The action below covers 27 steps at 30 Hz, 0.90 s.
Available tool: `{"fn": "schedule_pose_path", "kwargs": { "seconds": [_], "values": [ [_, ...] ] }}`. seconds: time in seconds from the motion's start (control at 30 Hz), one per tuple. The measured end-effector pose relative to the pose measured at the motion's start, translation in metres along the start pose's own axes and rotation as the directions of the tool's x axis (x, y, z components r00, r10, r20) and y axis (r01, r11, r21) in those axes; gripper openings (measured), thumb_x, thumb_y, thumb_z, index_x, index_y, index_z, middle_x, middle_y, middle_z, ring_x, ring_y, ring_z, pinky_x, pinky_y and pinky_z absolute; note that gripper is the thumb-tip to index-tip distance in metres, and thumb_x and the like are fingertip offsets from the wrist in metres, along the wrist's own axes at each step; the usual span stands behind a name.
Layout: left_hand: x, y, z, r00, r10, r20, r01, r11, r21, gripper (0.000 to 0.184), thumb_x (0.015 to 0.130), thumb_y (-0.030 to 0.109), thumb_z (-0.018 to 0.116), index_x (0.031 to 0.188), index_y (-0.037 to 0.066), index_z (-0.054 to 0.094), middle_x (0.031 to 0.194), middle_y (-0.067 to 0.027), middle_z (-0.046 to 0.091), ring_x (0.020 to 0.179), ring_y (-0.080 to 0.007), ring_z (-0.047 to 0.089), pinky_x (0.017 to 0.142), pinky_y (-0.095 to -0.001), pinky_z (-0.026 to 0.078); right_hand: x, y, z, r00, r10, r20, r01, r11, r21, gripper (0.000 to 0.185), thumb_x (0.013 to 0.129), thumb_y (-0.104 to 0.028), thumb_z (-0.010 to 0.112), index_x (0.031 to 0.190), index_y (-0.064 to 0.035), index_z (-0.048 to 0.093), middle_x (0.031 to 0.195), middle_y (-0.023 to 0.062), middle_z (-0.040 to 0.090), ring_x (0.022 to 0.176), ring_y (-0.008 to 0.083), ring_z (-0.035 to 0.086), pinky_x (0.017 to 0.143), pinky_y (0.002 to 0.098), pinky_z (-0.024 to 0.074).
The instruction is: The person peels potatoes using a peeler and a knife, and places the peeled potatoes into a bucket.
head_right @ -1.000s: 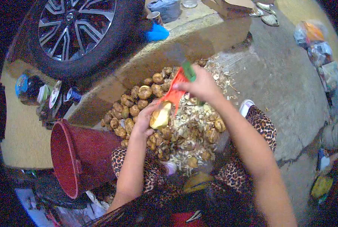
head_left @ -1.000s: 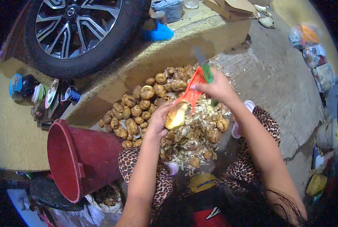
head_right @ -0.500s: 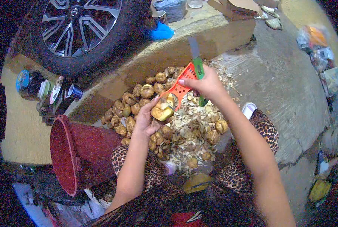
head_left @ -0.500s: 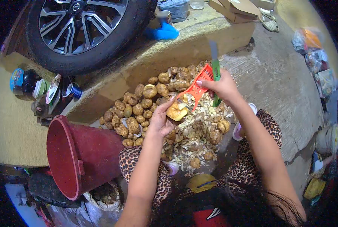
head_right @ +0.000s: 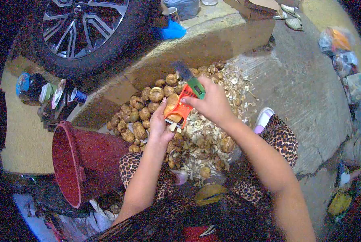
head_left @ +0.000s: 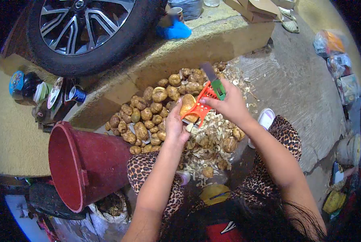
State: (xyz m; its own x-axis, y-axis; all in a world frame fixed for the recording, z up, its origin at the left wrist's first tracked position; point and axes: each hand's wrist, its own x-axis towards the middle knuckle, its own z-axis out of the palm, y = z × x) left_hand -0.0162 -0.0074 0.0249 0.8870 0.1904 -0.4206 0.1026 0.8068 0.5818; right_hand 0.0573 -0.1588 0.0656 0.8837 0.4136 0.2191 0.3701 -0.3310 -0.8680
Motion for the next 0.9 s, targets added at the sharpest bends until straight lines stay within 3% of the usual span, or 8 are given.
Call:
{"fn": "schedule_pose_path", "kwargs": {
  "seconds": [0.1,0.2,0.33,0.43,0.5,0.63,0.77,0.9],
  "values": [
    [-0.002,0.001,0.002,1.000,-0.010,0.015,0.010,0.999,0.036,0.031,0.092,0.024,0.041,0.111,0.000,0.050,0.106,-0.0134,0.058,0.095,-0.0227,0.059,0.083,-0.0368,0.049,0.004,-0.001,-0.002,0.997,0.069,0.034,-0.071,0.994,0.078,0.034,0.065,-0.022,0.077,0.086,-0.0040,0.056,0.069,0.0017,0.059,0.060,0.0081,0.052,0.055,0.0253,0.0439],
    [-0.004,0.003,0.004,0.998,-0.027,0.059,0.026,1.000,0.010,0.032,0.092,0.023,0.042,0.111,-0.001,0.049,0.106,-0.0144,0.058,0.096,-0.0229,0.059,0.082,-0.0362,0.050,0.006,0.001,-0.003,0.997,0.059,0.043,-0.063,0.994,0.088,0.038,0.062,-0.029,0.077,0.083,-0.0033,0.059,0.073,0.0104,0.062,0.067,0.0212,0.060,0.065,0.0332,0.0466],
    [-0.003,0.009,0.009,0.988,-0.074,0.135,0.064,0.995,0.073,0.032,0.091,0.020,0.042,0.112,-0.003,0.048,0.107,-0.0159,0.057,0.095,-0.0233,0.059,0.082,-0.0355,0.050,0.014,-0.005,-0.018,0.991,0.118,0.068,-0.123,0.990,0.075,0.038,0.060,-0.029,0.077,0.083,-0.0041,0.059,0.071,0.0080,0.062,0.064,0.0189,0.059,0.064,0.0324,0.0470],
    [0.000,0.007,0.007,0.987,-0.111,0.121,0.098,0.989,0.107,0.034,0.090,0.019,0.042,0.114,-0.004,0.047,0.108,-0.0162,0.057,0.096,-0.0236,0.059,0.082,-0.0352,0.050,0.021,0.002,-0.019,0.995,-0.040,0.091,0.040,0.999,0.008,0.029,0.067,-0.021,0.075,0.083,-0.0052,0.057,0.064,-0.0001,0.058,0.049,0.0063,0.050,0.043,0.0228,0.0414],
    [-0.001,0.009,0.006,0.985,-0.140,0.102,0.125,0.982,0.141,0.035,0.091,0.020,0.042,0.116,-0.004,0.047,0.108,-0.0157,0.057,0.096,-0.0237,0.059,0.084,-0.0349,0.049,0.030,0.002,-0.031,0.999,-0.003,-0.042,0.000,0.997,-0.071,0.036,0.062,-0.028,0.077,0.083,-0.0044,0.059,0.069,0.0048,0.061,0.059,0.0137,0.057,0.055,0.0281,0.0455],
    [-0.014,0.021,-0.006,0.982,-0.156,0.107,0.134,0.973,0.185,0.034,0.090,0.020,0.044,0.115,-0.004,0.047,0.107,-0.0156,0.058,0.095,-0.0237,0.059,0.083,-0.0350,0.049,0.057,0.022,-0.065,0.958,0.047,-0.284,-0.054,0.998,-0.017,0.040,0.059,-0.032,0.078,0.083,-0.0040,0.060,0.072,0.0071,0.063,0.064,0.0170,0.060,0.061,0.0302,0.0478],
    [-0.003,0.016,-0.014,0.990,-0.132,0.045,0.126,0.986,0.109,0.034,0.091,0.021,0.043,0.113,-0.003,0.048,0.107,-0.0155,0.058,0.094,-0.0242,0.060,0.082,-0.0356,0.050,0.027,-0.010,-0.041,0.969,0.248,0.003,-0.248,0.969,0.016,0.042,0.061,-0.031,0.077,0.087,-0.0034,0.058,0.073,0.0080,0.063,0.067,0.0174,0.061,0.064,0.0318,0.0479],
    [0.002,0.012,-0.012,0.992,-0.114,0.063,0.101,0.979,0.176,0.033,0.091,0.022,0.041,0.112,-0.002,0.049,0.107,-0.0149,0.058,0.095,-0.0244,0.059,0.082,-0.0361,0.049,0.006,-0.006,-0.005,0.994,0.031,0.107,-0.034,0.999,0.028,0.043,0.061,-0.031,0.077,0.088,-0.0037,0.057,0.071,0.0070,0.062,0.064,0.0172,0.058,0.061,0.0314,0.0465]
  ]
}}
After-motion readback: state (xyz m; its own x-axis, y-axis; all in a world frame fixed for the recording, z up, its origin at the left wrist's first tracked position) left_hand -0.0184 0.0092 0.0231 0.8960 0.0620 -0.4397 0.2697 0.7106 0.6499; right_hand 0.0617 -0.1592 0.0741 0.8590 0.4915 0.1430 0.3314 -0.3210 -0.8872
